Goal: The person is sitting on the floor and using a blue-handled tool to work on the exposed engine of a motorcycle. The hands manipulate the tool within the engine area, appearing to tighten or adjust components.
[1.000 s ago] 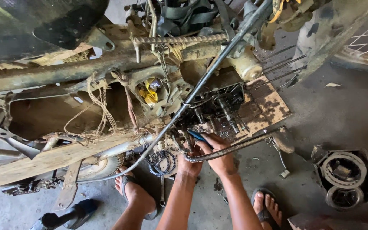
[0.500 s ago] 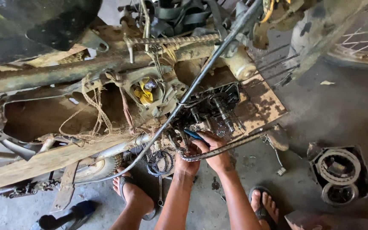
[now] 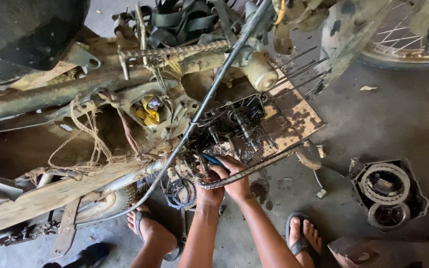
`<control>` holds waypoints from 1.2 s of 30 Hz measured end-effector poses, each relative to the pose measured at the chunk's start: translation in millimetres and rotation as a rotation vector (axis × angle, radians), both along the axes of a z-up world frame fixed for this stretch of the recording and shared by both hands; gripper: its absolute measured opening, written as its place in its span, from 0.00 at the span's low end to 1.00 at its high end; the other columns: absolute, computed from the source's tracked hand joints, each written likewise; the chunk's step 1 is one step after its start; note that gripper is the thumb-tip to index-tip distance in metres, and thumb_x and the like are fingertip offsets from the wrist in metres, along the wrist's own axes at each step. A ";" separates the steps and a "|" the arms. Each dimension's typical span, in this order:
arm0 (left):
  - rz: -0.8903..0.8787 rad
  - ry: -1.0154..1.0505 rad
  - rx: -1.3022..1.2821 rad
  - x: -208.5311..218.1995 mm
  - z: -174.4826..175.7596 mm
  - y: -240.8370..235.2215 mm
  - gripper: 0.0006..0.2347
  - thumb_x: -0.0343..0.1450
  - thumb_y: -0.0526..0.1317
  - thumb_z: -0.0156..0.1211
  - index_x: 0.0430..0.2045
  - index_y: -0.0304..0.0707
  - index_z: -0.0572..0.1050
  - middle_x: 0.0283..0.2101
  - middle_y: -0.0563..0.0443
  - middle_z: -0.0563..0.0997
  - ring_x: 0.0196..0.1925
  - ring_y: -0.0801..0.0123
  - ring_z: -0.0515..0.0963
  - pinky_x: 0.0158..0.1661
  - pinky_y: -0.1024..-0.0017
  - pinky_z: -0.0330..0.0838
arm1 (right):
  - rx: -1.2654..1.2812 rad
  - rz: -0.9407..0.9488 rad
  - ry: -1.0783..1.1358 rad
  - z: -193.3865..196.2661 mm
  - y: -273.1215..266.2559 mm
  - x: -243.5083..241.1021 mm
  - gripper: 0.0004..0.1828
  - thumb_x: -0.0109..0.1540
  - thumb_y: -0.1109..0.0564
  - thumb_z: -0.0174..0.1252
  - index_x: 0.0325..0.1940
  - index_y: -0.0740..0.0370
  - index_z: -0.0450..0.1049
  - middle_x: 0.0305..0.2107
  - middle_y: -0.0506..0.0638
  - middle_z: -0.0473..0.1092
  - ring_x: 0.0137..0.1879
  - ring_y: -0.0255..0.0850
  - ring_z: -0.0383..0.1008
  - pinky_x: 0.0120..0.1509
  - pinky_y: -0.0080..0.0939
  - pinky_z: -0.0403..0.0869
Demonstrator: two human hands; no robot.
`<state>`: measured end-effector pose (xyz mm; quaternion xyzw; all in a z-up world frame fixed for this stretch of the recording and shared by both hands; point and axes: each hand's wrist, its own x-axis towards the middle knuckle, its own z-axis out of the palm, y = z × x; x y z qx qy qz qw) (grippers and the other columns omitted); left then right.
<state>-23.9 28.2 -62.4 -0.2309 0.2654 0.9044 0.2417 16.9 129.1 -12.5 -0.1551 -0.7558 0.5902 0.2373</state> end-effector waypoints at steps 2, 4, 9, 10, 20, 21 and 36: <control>-0.002 0.008 -0.011 1.2 -0.7 1.0 0.11 0.78 0.46 0.51 0.40 0.40 0.78 0.40 0.50 0.82 0.41 0.67 0.82 0.44 0.71 0.79 | 0.021 0.006 -0.019 -6.1 1.4 -0.2 0.16 0.63 0.55 0.64 0.52 0.67 0.80 0.45 0.59 0.80 0.47 0.47 0.83 0.55 0.44 0.81; -0.009 0.017 -0.024 1.3 15.9 5.2 0.11 0.78 0.46 0.51 0.40 0.40 0.77 0.40 0.50 0.82 0.41 0.66 0.82 0.43 0.71 0.79 | 0.041 0.007 -0.035 -7.7 2.7 -2.0 0.16 0.63 0.55 0.64 0.52 0.66 0.80 0.45 0.59 0.80 0.47 0.47 0.83 0.55 0.43 0.81; 0.010 -0.017 -0.059 3.7 14.7 4.0 0.11 0.78 0.46 0.52 0.39 0.39 0.77 0.38 0.50 0.83 0.38 0.67 0.82 0.41 0.72 0.80 | -0.112 0.056 0.008 -5.8 1.1 -3.8 0.14 0.63 0.57 0.63 0.52 0.64 0.80 0.43 0.57 0.80 0.44 0.45 0.83 0.50 0.41 0.83; 0.010 -0.017 -0.059 3.2 23.5 6.3 0.11 0.78 0.46 0.52 0.39 0.39 0.77 0.38 0.50 0.83 0.38 0.67 0.82 0.41 0.72 0.80 | -0.112 0.056 0.007 -9.2 0.8 -6.5 0.14 0.63 0.57 0.63 0.52 0.64 0.80 0.43 0.57 0.80 0.44 0.45 0.83 0.50 0.41 0.83; -0.021 -0.065 -0.066 -0.1 33.2 5.3 0.10 0.75 0.44 0.53 0.41 0.38 0.78 0.40 0.51 0.84 0.42 0.67 0.83 0.46 0.70 0.80 | -0.004 0.092 0.062 11.8 12.6 -0.7 0.14 0.64 0.58 0.63 0.53 0.64 0.80 0.42 0.56 0.80 0.42 0.43 0.83 0.48 0.41 0.82; -0.013 -0.076 -0.064 1.4 23.8 1.0 0.11 0.75 0.45 0.53 0.41 0.39 0.78 0.40 0.52 0.83 0.42 0.67 0.82 0.44 0.70 0.79 | 0.030 0.078 0.014 8.4 12.5 1.8 0.16 0.63 0.58 0.64 0.53 0.66 0.79 0.41 0.57 0.80 0.42 0.43 0.82 0.48 0.42 0.82; 0.006 -0.073 -0.182 1.8 24.2 3.1 0.09 0.75 0.45 0.55 0.38 0.41 0.77 0.35 0.53 0.81 0.36 0.68 0.81 0.40 0.71 0.80 | -0.088 0.015 -0.031 -6.8 -5.1 -2.3 0.15 0.63 0.58 0.63 0.52 0.67 0.79 0.42 0.58 0.80 0.42 0.46 0.84 0.50 0.44 0.83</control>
